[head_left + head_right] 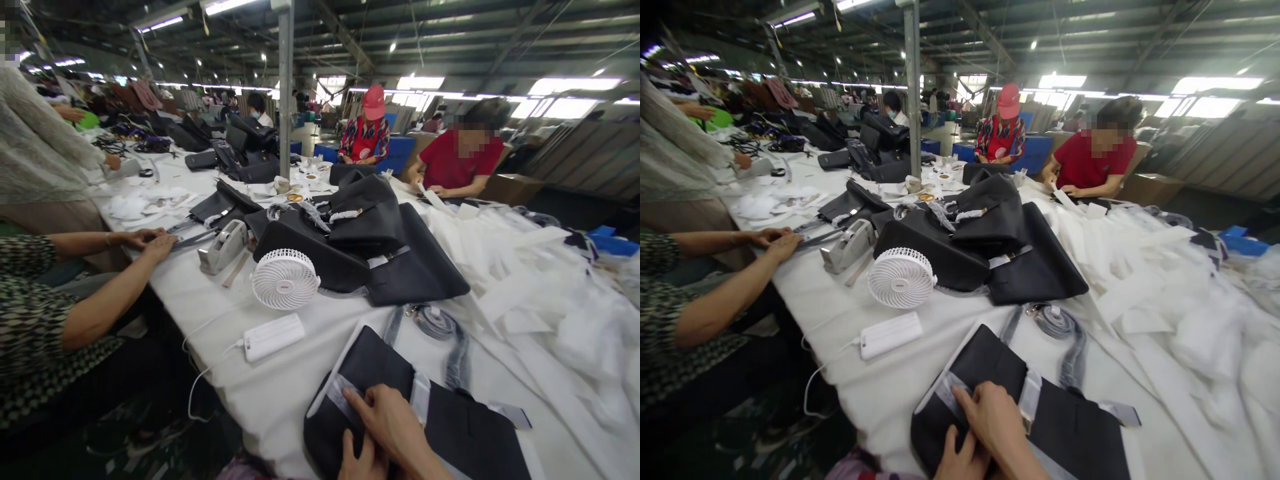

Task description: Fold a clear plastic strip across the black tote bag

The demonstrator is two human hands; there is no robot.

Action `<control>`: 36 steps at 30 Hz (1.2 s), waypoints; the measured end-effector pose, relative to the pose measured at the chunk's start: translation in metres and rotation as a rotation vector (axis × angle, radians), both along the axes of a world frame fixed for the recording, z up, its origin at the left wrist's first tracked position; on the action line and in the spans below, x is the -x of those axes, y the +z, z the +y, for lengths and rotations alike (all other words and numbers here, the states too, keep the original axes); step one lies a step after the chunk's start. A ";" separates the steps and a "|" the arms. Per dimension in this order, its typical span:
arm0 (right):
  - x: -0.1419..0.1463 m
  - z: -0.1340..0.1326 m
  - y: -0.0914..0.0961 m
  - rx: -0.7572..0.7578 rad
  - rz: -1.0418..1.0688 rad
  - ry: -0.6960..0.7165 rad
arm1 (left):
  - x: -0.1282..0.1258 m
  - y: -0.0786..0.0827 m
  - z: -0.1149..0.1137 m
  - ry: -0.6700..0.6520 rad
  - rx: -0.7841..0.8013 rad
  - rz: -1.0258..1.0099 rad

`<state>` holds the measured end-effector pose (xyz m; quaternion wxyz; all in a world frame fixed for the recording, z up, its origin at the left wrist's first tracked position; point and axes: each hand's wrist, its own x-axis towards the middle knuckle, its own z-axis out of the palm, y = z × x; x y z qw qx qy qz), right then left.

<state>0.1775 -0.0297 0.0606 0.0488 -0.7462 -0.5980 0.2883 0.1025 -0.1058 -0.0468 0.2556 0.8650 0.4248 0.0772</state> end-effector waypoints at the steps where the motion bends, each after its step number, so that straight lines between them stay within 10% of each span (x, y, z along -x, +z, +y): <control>1: -0.001 0.001 0.001 0.006 0.009 0.001 | 0.004 0.008 0.002 -0.054 0.034 -0.016; 10: -0.033 -0.012 -0.003 0.072 0.363 0.089 | 0.035 0.087 0.016 -0.245 0.207 0.020; 30: -0.040 -0.023 -0.023 0.023 0.430 -0.120 | 0.034 0.099 0.020 -0.257 0.307 0.056; 36: -0.036 -0.015 -0.019 0.036 0.294 -0.094 | 0.032 0.077 0.017 -0.269 0.180 0.031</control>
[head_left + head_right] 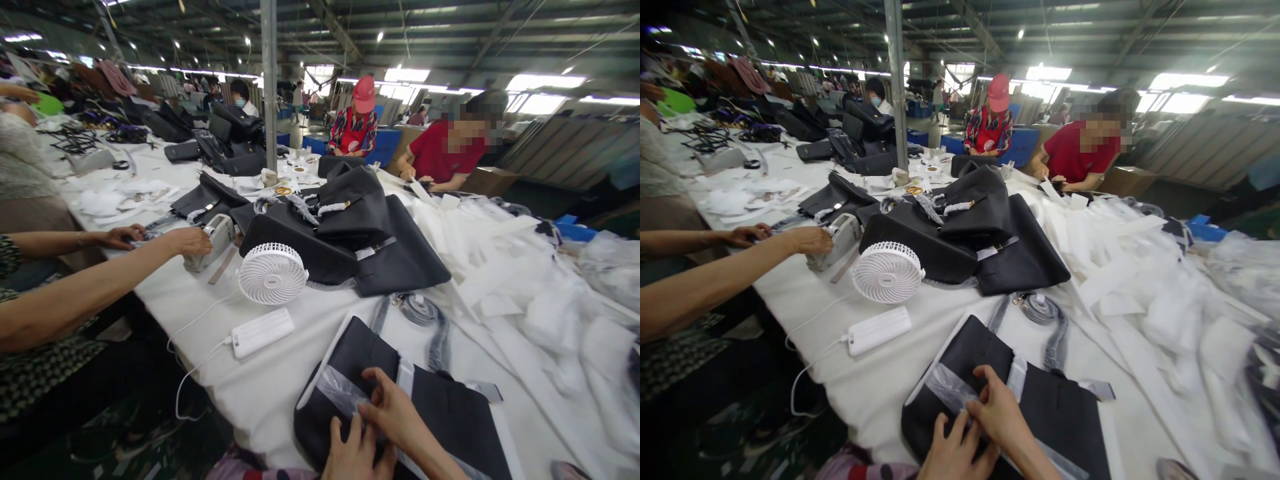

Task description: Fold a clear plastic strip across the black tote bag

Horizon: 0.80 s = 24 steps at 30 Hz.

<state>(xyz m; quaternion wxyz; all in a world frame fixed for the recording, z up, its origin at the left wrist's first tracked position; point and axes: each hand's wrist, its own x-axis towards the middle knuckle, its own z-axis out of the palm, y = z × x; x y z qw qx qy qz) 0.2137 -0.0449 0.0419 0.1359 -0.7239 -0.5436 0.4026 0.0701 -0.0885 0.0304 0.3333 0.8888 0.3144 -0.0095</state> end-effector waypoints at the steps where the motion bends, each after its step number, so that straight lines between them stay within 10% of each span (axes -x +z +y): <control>1: 0.001 0.001 0.001 0.000 -0.026 0.013 | 0.000 -0.007 -0.002 0.000 -0.041 -0.017; 6: -0.003 0.003 0.005 -0.002 -0.108 0.065 | -0.005 -0.032 -0.011 0.074 -0.205 -0.059; 16: -0.021 -0.002 -0.002 0.000 -0.056 0.107 | 0.001 -0.031 -0.010 -0.029 -0.259 -0.111; 24: -0.027 -0.009 0.002 0.030 0.013 0.152 | -0.007 -0.041 -0.027 0.180 -0.434 -0.079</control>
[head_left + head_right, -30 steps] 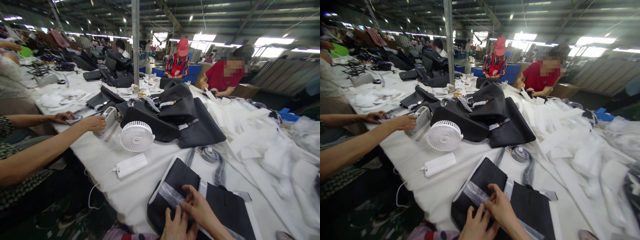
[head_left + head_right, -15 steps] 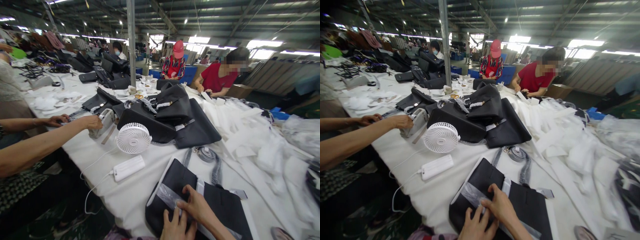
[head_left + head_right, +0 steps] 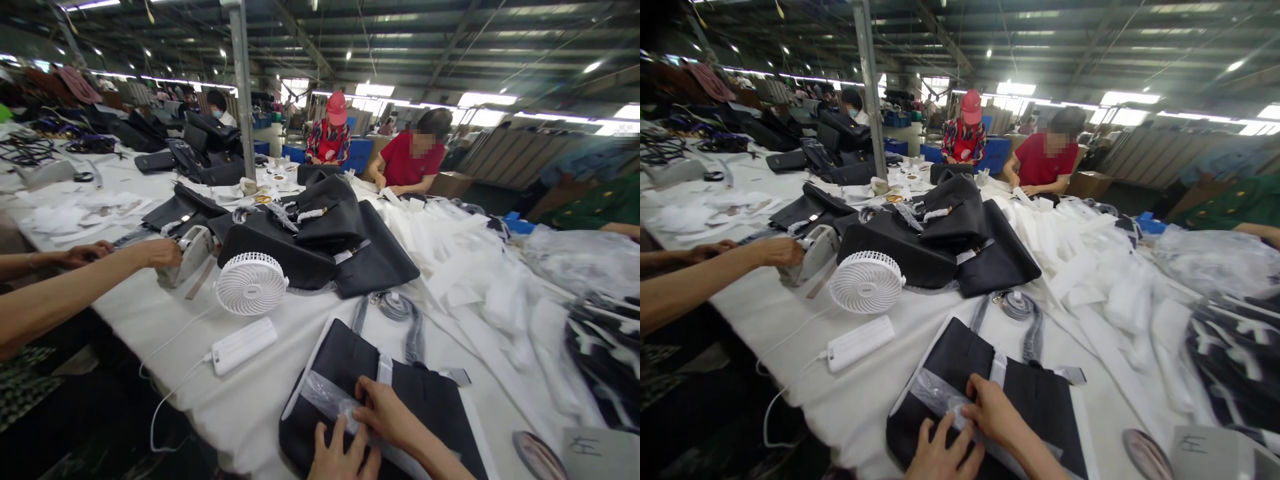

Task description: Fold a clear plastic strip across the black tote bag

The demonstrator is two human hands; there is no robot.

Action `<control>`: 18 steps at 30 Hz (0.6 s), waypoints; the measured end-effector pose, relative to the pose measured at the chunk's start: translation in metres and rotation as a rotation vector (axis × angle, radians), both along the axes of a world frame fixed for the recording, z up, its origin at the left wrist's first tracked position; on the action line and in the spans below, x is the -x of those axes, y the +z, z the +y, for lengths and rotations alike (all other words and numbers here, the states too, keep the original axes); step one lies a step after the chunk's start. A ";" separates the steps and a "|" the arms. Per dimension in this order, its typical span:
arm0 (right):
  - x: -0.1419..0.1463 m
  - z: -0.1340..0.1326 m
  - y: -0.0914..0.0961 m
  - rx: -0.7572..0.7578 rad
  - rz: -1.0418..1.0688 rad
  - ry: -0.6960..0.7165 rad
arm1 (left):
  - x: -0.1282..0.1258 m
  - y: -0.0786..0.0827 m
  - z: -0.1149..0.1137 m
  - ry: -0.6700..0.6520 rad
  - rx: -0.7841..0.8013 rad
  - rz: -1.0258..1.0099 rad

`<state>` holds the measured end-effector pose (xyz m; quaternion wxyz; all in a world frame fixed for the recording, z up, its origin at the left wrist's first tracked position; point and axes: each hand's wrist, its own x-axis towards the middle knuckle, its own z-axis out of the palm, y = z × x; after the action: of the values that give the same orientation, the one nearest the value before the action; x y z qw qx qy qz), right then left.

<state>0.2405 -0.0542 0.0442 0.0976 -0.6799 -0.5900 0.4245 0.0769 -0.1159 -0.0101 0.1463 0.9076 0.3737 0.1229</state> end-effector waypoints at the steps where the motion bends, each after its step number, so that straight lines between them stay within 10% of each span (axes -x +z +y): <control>1: 0.000 -0.001 -0.001 -0.023 -0.013 -0.005 | 0.003 0.001 0.003 -0.018 -0.055 -0.024; 8: 0.000 -0.011 -0.005 -0.128 -0.039 -0.042 | 0.031 0.016 0.044 -0.127 -0.327 0.027; 18: 0.014 -0.044 -0.010 -0.312 -0.105 -0.330 | 0.027 -0.044 0.046 -0.053 -0.558 -0.003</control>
<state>0.2268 -0.0978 0.0338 0.2386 -0.7651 -0.5335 0.2704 0.0495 -0.0698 -0.0539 -0.1057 0.9220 0.3015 0.2188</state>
